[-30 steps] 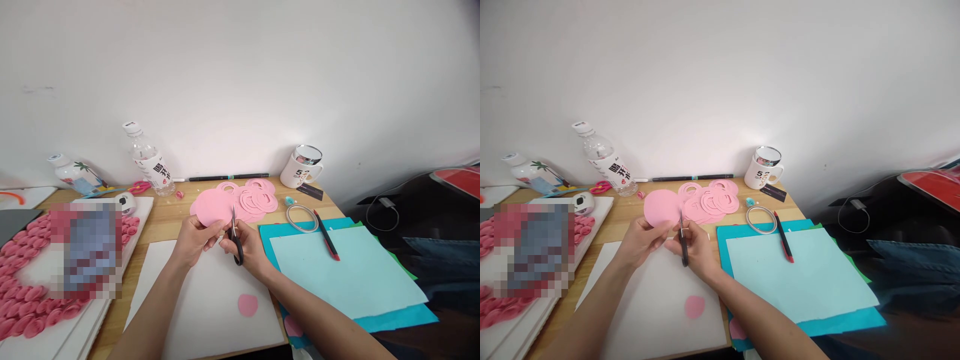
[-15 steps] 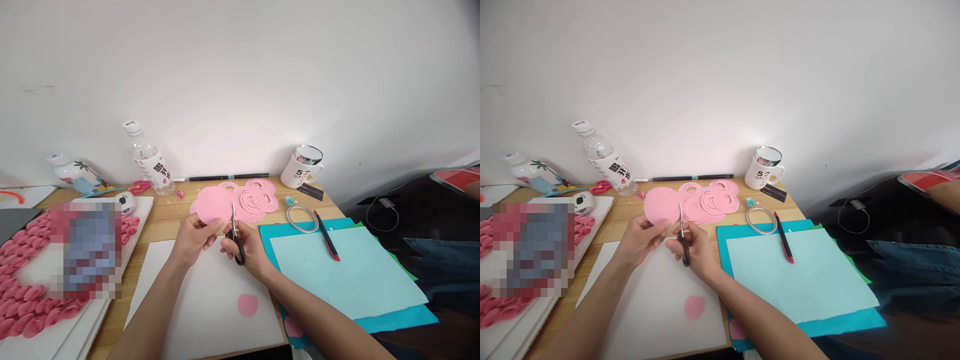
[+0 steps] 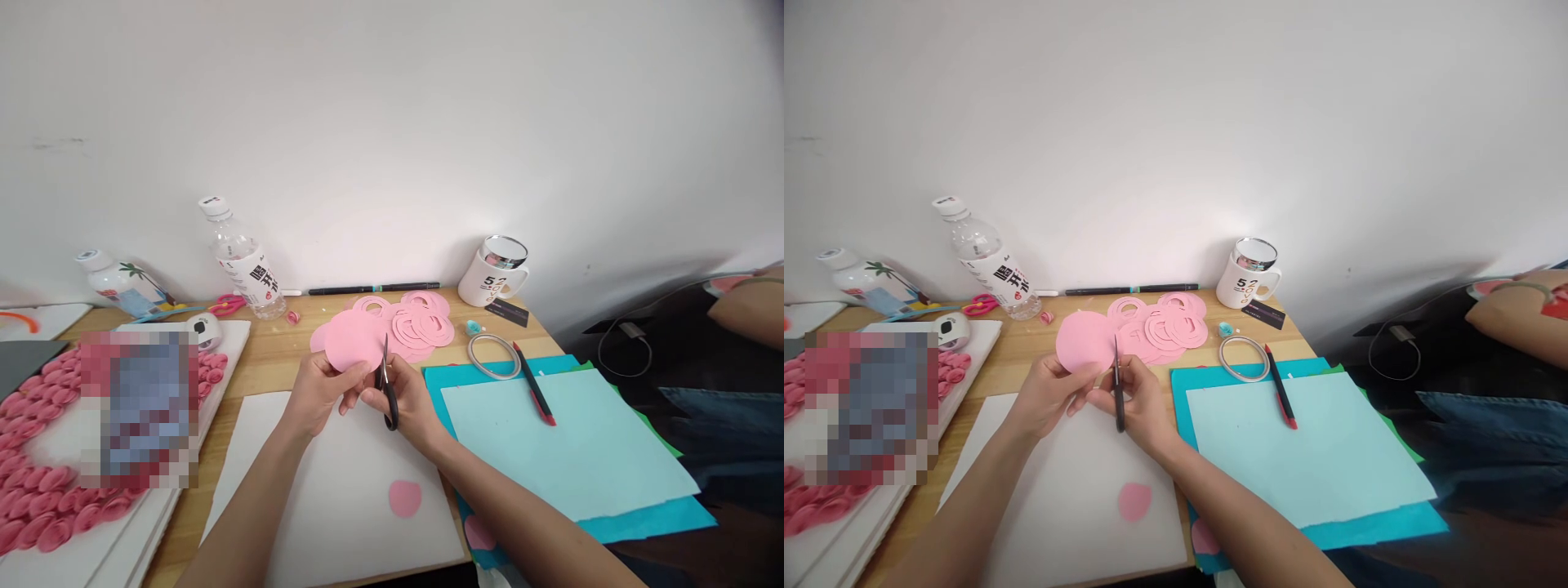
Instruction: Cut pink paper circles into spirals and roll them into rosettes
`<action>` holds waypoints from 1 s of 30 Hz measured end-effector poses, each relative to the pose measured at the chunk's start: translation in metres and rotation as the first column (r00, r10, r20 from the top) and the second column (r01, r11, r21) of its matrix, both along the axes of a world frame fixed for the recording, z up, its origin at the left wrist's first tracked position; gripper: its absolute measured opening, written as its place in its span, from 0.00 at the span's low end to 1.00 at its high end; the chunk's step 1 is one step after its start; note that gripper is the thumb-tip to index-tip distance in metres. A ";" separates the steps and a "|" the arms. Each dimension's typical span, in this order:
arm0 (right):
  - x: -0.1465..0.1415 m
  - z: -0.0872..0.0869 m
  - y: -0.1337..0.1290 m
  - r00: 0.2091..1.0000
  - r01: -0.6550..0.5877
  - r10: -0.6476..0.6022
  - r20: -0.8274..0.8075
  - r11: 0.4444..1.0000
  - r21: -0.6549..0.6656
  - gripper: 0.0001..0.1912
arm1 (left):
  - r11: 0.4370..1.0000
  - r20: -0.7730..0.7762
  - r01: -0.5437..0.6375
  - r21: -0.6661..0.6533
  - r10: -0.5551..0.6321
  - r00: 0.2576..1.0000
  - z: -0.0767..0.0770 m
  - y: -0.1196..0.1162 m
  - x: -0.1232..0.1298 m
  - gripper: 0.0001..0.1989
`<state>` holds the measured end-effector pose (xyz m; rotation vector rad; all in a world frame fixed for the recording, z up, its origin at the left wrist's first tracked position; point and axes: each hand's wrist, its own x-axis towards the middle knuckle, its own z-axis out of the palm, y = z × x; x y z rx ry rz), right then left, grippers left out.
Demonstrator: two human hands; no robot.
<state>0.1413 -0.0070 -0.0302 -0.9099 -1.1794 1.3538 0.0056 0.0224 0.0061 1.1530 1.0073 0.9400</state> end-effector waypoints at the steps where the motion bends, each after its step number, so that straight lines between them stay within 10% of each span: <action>1: 0.000 0.000 0.000 1.000 -0.005 0.005 -0.005 1.000 0.000 0.21 | 1.000 0.000 -0.001 0.002 0.001 1.000 0.000 0.000 0.000 0.13; 30: -0.004 -0.003 -0.003 1.000 -0.005 0.008 0.027 0.994 -0.113 0.17 | 0.998 0.102 -0.028 -0.047 0.033 0.994 0.008 0.001 -0.001 0.12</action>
